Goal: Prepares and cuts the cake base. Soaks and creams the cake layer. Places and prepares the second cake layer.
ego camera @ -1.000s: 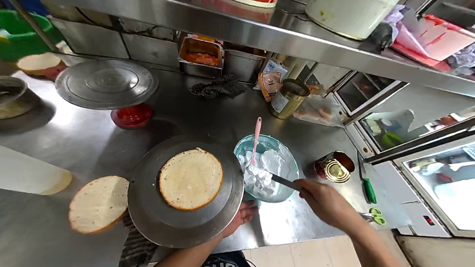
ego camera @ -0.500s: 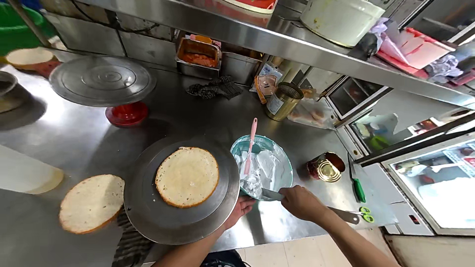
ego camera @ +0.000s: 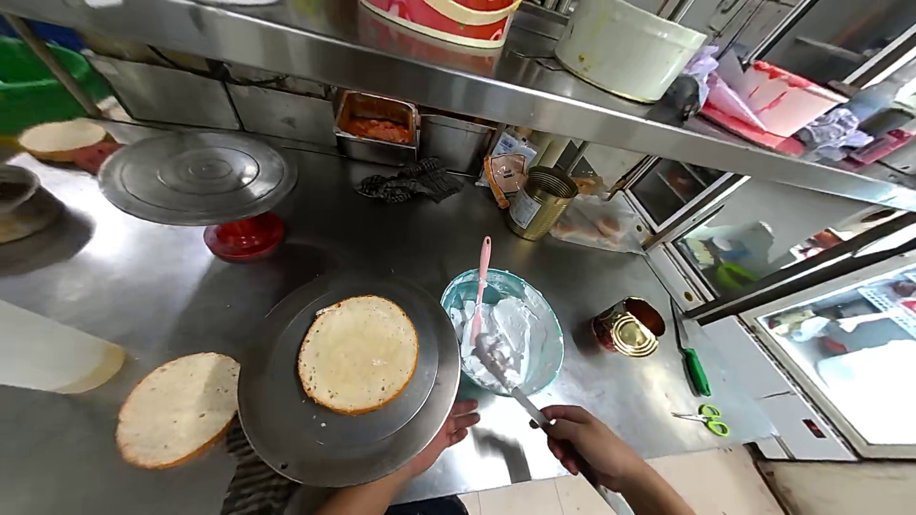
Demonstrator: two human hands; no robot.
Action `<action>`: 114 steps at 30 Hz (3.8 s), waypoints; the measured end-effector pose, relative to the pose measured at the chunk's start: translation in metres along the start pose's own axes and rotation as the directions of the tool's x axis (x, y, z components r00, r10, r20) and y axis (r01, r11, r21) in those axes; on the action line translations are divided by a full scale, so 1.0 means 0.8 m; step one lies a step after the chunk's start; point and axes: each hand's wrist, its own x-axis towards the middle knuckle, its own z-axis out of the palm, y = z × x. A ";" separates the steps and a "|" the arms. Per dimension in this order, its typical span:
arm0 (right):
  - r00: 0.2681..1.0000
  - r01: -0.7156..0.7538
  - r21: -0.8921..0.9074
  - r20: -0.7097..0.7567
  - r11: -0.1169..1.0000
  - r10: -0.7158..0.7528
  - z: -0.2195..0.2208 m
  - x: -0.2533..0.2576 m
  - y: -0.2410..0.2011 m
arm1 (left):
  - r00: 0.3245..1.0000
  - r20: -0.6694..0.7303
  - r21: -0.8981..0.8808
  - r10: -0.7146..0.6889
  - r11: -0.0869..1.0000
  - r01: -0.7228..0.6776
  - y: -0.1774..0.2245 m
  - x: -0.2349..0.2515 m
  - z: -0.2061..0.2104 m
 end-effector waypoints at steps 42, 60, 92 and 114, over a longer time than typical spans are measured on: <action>0.626 0.533 -0.788 0.122 0.308 -0.770 0.148 0.023 -0.136 | 0.608 -0.498 0.162 0.619 0.755 -0.636 0.043 -0.214 -0.055; 0.585 0.519 -0.791 0.052 0.324 -0.810 0.168 0.000 -0.094 | 0.455 -0.698 0.220 0.554 0.770 -0.599 0.117 -0.192 -0.081; 0.642 0.458 -0.783 -0.036 0.421 -0.766 0.169 0.003 -0.097 | 0.652 -0.465 0.242 0.598 0.795 -0.556 0.043 -0.210 -0.083; 0.459 0.350 -0.914 -0.023 0.205 -0.888 0.168 0.022 -0.087 | 0.556 -0.621 0.207 0.552 0.800 -0.563 0.119 -0.200 -0.087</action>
